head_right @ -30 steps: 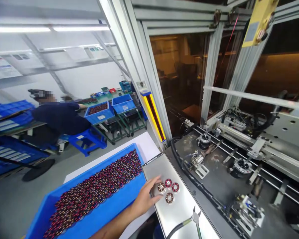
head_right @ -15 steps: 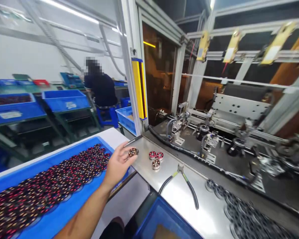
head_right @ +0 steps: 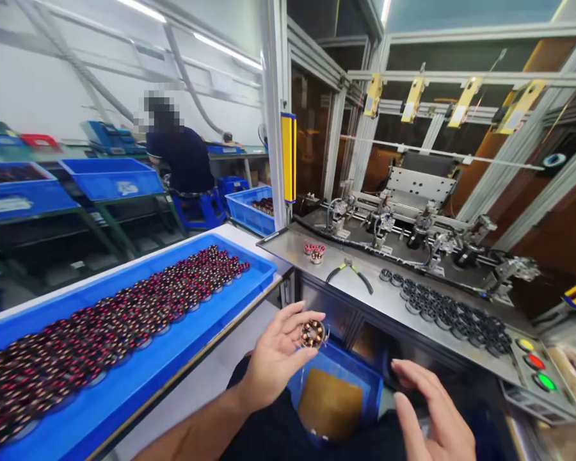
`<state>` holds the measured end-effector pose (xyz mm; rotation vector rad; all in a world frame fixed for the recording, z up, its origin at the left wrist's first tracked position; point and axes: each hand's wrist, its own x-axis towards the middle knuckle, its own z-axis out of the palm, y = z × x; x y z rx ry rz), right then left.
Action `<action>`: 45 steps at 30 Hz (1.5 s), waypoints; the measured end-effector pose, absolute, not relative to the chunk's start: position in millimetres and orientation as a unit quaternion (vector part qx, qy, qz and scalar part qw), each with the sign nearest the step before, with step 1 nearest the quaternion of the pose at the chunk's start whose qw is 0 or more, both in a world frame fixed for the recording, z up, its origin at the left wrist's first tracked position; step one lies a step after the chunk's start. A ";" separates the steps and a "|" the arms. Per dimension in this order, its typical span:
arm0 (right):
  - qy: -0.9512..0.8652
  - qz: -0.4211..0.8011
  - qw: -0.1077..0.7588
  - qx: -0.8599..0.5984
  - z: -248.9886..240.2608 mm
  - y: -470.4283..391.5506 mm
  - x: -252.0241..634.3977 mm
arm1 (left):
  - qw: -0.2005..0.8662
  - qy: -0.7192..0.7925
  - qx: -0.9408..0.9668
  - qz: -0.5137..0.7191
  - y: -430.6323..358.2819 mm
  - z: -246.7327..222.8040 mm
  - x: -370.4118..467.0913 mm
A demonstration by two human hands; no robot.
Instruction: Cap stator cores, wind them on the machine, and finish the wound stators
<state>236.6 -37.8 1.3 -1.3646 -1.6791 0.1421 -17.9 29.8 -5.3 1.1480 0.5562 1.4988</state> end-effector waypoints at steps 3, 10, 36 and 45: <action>-0.677 0.179 0.473 -0.535 15.7 -46.5 213.5 | 0.510 0.214 0.555 0.621 6.8 -7.2 -10.8; -0.641 0.429 0.391 -0.502 21.9 -31.4 174.5 | 0.409 0.154 0.662 0.609 -0.5 -18.8 -7.0; -0.358 0.778 0.400 -0.326 -50.0 -44.3 153.6 | 0.459 0.219 0.636 0.580 16.9 -45.1 -10.9; -0.388 0.683 0.459 -0.415 -22.1 -15.0 182.6 | 0.625 0.168 0.560 0.518 15.9 -46.1 -1.3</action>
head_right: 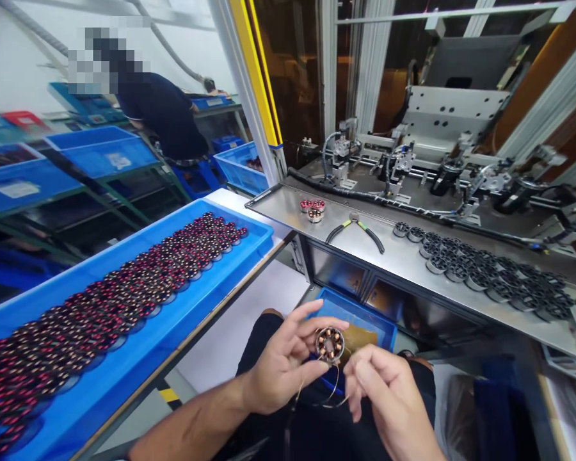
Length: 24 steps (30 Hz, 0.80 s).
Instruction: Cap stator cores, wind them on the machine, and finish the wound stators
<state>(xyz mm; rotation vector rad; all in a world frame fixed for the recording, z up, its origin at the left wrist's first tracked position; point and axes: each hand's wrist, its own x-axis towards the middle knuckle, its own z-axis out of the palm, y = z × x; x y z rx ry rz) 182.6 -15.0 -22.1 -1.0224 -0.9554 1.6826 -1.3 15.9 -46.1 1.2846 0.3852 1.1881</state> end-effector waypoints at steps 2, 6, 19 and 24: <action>-0.390 0.688 0.443 -0.421 -21.9 -11.9 180.3 | 0.619 0.181 0.564 0.516 14.1 -47.5 3.2; -0.374 0.704 0.431 -0.422 -29.0 -16.6 178.4 | 0.620 0.195 0.544 0.531 14.4 -53.6 12.2; -0.465 0.649 0.448 -0.403 -26.0 -35.3 191.4 | 0.749 0.168 0.424 0.481 18.0 -56.1 24.7; -0.456 0.630 0.474 -0.413 -31.6 -38.5 189.9 | 0.765 0.181 0.412 0.461 18.3 -54.3 24.3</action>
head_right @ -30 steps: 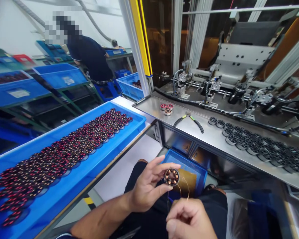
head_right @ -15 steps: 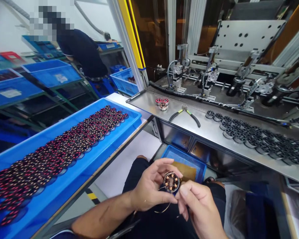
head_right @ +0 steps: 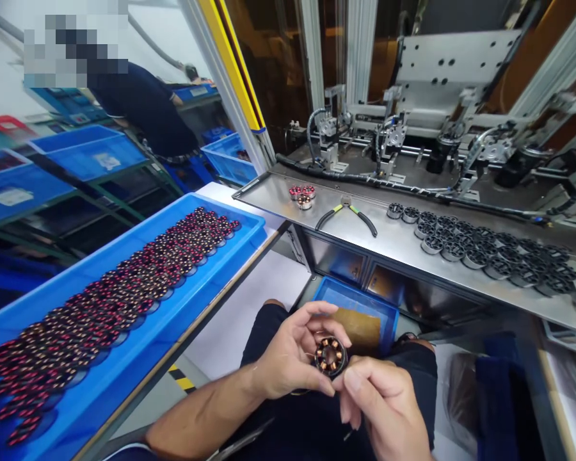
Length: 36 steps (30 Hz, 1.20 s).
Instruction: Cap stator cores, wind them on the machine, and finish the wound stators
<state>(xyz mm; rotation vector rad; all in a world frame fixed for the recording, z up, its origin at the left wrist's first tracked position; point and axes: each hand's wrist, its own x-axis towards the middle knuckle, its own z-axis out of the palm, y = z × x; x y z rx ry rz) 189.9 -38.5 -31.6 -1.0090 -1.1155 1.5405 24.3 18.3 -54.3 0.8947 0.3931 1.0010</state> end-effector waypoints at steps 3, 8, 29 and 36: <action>-0.446 0.612 0.484 -0.438 -36.0 -42.3 189.2 | 0.765 0.186 0.418 0.454 17.0 -52.0 21.8; -0.460 0.574 0.495 -0.463 -44.1 -51.0 189.9 | 0.773 0.228 0.388 0.447 17.5 -45.9 20.5; -0.621 0.290 0.551 -0.476 -52.0 -36.2 198.3 | 0.335 0.270 0.722 0.541 14.8 -36.4 22.3; -0.582 0.314 0.551 -0.509 -39.4 -37.6 181.4 | 0.483 0.273 0.640 0.532 11.0 -34.3 24.1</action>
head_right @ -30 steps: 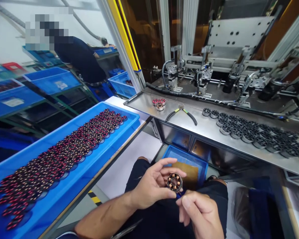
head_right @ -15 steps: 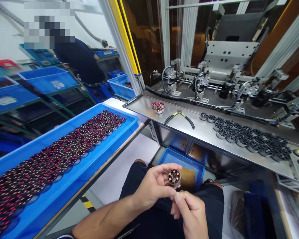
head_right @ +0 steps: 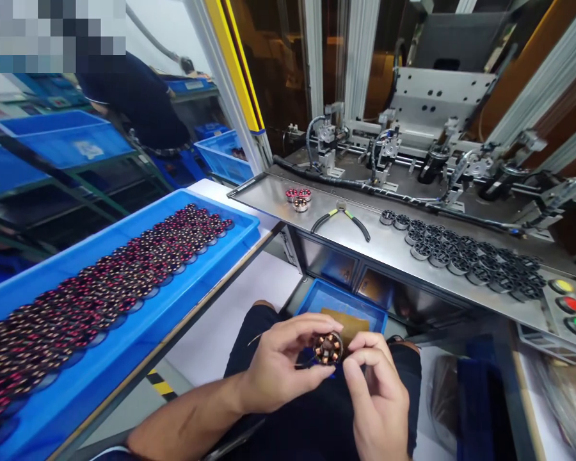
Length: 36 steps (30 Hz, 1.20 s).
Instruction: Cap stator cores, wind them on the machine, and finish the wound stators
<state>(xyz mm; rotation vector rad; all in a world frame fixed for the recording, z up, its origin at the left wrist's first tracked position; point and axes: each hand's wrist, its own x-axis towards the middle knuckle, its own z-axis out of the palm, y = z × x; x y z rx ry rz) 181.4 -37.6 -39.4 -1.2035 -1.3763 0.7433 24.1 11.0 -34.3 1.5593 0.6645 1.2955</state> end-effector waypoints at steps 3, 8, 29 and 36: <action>-0.573 0.316 0.553 -0.516 -47.5 -39.8 178.7 | 0.632 0.267 0.527 0.502 9.8 -37.3 25.5; -0.567 0.318 0.577 -0.494 -47.6 -40.3 178.3 | 0.519 0.292 0.599 0.535 8.4 -38.2 26.6; -0.601 0.223 0.554 -0.531 -35.0 -38.4 183.1 | 0.331 0.279 0.727 0.532 5.6 -25.0 28.1; -0.516 0.289 0.550 -0.590 -42.0 -40.5 188.0 | 0.430 0.294 0.686 0.508 7.8 -27.6 24.6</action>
